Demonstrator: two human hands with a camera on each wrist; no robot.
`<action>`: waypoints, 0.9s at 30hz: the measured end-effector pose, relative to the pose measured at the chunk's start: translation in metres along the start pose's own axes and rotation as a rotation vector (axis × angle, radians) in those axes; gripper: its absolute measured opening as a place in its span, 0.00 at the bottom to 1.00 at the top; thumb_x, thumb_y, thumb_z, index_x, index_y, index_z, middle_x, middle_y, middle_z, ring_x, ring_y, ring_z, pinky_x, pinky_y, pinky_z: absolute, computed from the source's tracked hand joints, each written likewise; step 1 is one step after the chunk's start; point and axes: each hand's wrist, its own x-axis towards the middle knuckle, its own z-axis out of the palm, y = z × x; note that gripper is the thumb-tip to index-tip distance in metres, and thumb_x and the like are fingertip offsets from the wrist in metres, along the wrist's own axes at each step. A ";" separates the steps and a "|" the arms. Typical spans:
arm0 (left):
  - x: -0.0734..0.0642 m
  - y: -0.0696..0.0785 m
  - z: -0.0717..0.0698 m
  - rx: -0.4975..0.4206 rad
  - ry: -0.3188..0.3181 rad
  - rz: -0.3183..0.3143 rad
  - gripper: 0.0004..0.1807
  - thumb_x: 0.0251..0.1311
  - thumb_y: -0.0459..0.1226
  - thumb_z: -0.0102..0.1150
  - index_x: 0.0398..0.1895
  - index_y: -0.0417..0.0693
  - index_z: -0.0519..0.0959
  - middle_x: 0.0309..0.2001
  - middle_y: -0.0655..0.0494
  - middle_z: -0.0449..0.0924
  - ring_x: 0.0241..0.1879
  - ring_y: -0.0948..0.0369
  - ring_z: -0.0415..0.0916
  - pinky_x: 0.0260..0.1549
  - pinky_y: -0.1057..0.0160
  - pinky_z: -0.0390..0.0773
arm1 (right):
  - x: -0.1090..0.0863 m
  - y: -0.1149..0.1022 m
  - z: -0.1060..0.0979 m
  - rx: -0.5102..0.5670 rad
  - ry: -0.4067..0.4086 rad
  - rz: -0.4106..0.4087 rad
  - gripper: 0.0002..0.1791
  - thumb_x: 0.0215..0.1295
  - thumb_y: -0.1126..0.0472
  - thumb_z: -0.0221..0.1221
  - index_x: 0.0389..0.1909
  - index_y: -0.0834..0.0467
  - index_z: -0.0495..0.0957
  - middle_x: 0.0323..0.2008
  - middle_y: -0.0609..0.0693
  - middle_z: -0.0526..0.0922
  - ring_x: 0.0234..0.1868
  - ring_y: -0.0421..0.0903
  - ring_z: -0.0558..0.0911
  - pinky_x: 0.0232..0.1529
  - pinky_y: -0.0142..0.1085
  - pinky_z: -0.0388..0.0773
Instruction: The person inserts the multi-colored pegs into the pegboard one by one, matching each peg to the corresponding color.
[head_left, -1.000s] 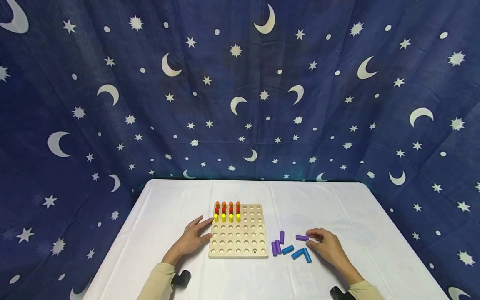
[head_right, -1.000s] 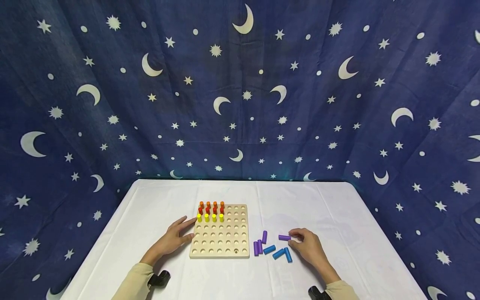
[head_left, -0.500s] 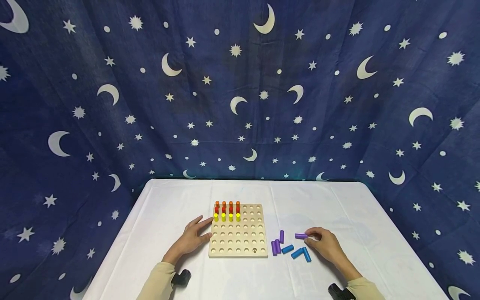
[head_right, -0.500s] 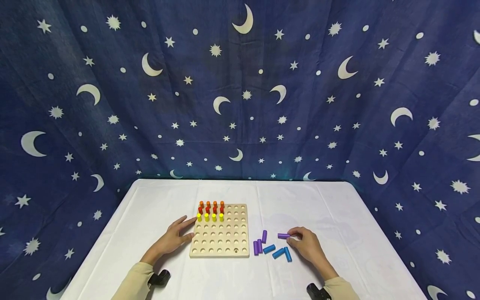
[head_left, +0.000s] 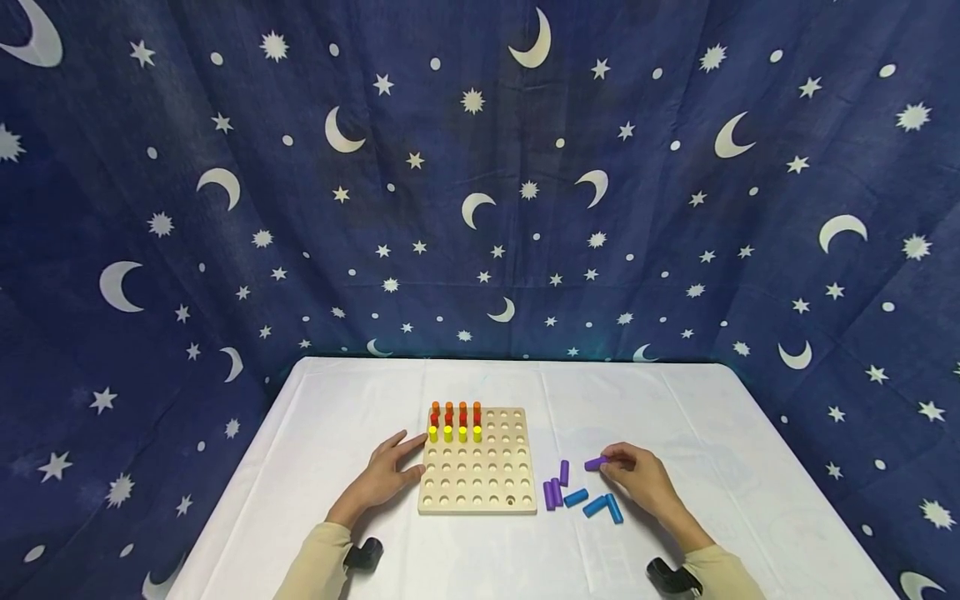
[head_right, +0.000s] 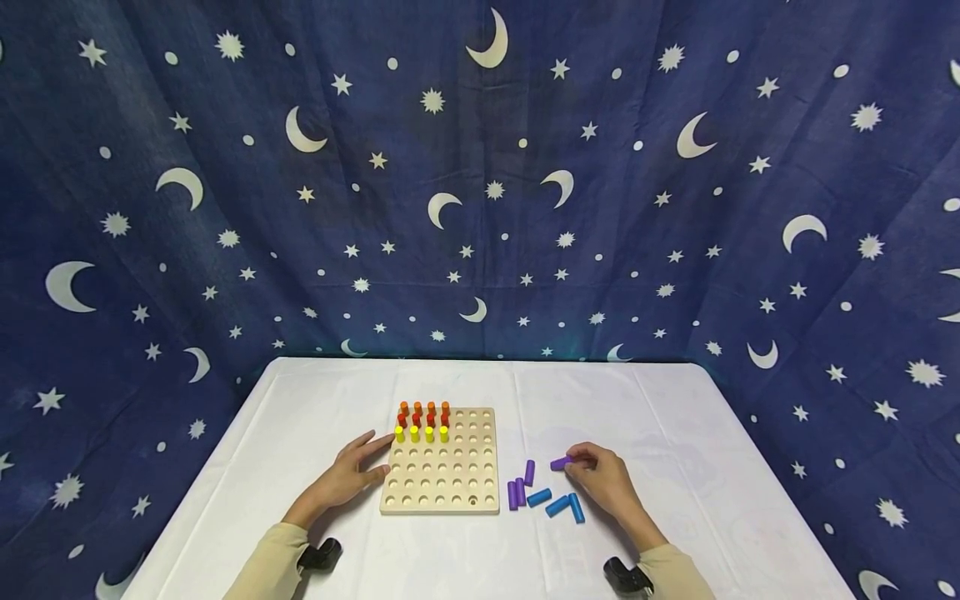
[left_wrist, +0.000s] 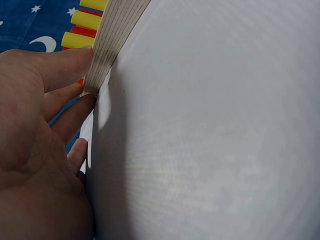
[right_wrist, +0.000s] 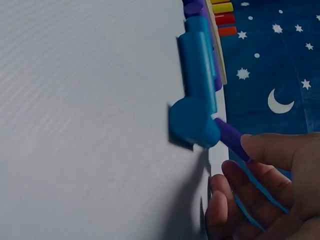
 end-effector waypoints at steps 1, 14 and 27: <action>0.000 0.000 -0.001 -0.002 -0.001 0.001 0.31 0.61 0.46 0.64 0.69 0.60 0.71 0.76 0.42 0.55 0.76 0.37 0.46 0.68 0.28 0.50 | 0.001 -0.002 0.000 0.015 -0.004 0.005 0.08 0.59 0.66 0.67 0.40 0.59 0.83 0.36 0.52 0.88 0.35 0.37 0.84 0.38 0.27 0.79; 0.000 0.001 -0.001 -0.005 0.002 0.014 0.31 0.60 0.47 0.64 0.68 0.60 0.72 0.75 0.41 0.55 0.75 0.36 0.47 0.67 0.27 0.51 | 0.015 -0.031 0.012 0.076 0.013 -0.016 0.12 0.61 0.67 0.65 0.47 0.59 0.84 0.39 0.55 0.88 0.39 0.45 0.85 0.32 0.27 0.79; 0.000 0.000 -0.001 0.009 0.008 0.030 0.31 0.61 0.47 0.64 0.68 0.59 0.72 0.75 0.40 0.56 0.74 0.36 0.49 0.67 0.28 0.53 | 0.023 -0.076 0.030 0.123 -0.030 -0.100 0.12 0.58 0.68 0.67 0.43 0.58 0.84 0.35 0.51 0.88 0.37 0.40 0.84 0.39 0.27 0.81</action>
